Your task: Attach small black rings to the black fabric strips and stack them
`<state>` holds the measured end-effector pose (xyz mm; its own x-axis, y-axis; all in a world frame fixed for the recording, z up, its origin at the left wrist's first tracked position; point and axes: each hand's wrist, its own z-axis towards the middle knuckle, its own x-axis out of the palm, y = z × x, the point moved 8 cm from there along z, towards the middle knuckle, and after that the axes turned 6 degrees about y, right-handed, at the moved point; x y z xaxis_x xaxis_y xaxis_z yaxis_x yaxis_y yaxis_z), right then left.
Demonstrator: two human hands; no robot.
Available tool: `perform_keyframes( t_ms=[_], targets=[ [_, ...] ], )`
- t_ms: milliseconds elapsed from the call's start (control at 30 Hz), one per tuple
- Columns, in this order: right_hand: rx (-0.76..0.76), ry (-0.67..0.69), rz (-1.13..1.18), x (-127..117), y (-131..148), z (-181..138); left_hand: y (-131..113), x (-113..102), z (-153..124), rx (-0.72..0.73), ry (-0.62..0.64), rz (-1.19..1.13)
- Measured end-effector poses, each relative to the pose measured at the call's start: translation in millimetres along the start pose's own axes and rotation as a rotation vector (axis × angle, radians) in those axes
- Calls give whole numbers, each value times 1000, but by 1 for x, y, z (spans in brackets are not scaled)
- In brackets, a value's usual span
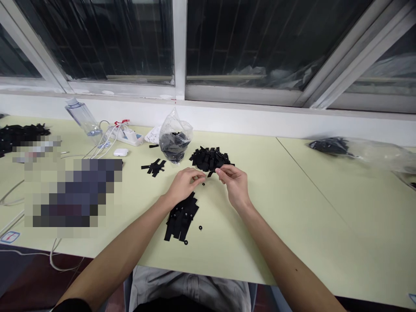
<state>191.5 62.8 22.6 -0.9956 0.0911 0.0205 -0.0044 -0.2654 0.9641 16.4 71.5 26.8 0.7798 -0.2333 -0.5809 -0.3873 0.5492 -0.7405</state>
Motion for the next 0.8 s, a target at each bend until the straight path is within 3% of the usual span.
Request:
perform_keyframes(
  t_ms=[200, 400, 800],
  targets=[
    [20, 31, 9, 6, 0, -2, 5, 18, -2, -36, 112, 306],
    [33, 94, 14, 16, -3, -4, 9, 22, -1, -80, 129, 382],
    [57, 142, -15, 20, -4, -6, 2, 24, 0, 8, 166, 400]
  ],
)
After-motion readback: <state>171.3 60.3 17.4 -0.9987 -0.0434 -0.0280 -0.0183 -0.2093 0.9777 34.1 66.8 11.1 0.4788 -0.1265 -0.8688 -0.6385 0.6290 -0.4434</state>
